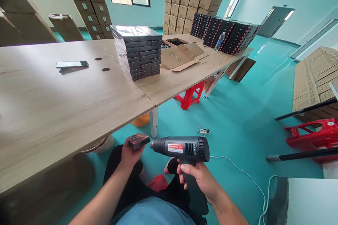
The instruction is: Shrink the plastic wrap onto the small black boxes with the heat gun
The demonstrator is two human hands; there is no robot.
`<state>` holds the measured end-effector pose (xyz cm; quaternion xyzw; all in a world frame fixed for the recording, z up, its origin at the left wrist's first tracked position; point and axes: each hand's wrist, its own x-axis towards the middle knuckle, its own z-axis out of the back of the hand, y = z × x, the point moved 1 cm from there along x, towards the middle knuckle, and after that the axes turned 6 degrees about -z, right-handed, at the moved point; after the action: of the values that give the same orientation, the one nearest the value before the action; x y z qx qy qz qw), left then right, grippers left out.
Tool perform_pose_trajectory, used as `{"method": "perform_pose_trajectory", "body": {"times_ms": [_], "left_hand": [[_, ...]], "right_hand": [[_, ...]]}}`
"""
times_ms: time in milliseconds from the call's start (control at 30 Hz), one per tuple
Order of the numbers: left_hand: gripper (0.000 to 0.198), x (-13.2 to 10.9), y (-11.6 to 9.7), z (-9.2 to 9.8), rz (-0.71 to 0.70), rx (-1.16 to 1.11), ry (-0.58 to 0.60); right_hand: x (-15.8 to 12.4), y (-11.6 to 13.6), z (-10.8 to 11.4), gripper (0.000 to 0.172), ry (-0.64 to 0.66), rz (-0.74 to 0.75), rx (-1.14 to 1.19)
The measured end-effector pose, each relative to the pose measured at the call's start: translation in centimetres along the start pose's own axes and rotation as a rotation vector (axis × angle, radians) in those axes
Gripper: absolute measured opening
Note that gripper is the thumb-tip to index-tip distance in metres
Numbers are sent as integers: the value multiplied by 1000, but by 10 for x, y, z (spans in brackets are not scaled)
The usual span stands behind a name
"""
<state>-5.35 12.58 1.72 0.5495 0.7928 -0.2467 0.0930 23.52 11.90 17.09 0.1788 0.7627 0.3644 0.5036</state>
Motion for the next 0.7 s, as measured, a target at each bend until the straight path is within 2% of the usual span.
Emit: {"method": "perform_pose_trajectory", "body": {"times_ms": [67,200,267,400,567,700], "left_hand": [[25,-5,-1,-3,14,43,-19],[41,-13,-2,-8,136,122,11],[38,-14,-4,-6,155,171,-28],[21,-9,-5,3,99,280,-148],[16,-8,-3,6,52,334,-170],[17,-11,-4,1,92,312,-142]], "right_hand": [[-3,-3,4,37,35,-13,85],[-11,-9,19,30,-22,-58,215],[-17,-9,28,29,-32,-97,199],[-28,-6,38,31,-16,-144,116],[-28,-4,32,35,26,-147,43],[-25,-8,28,35,24,-122,37]]}}
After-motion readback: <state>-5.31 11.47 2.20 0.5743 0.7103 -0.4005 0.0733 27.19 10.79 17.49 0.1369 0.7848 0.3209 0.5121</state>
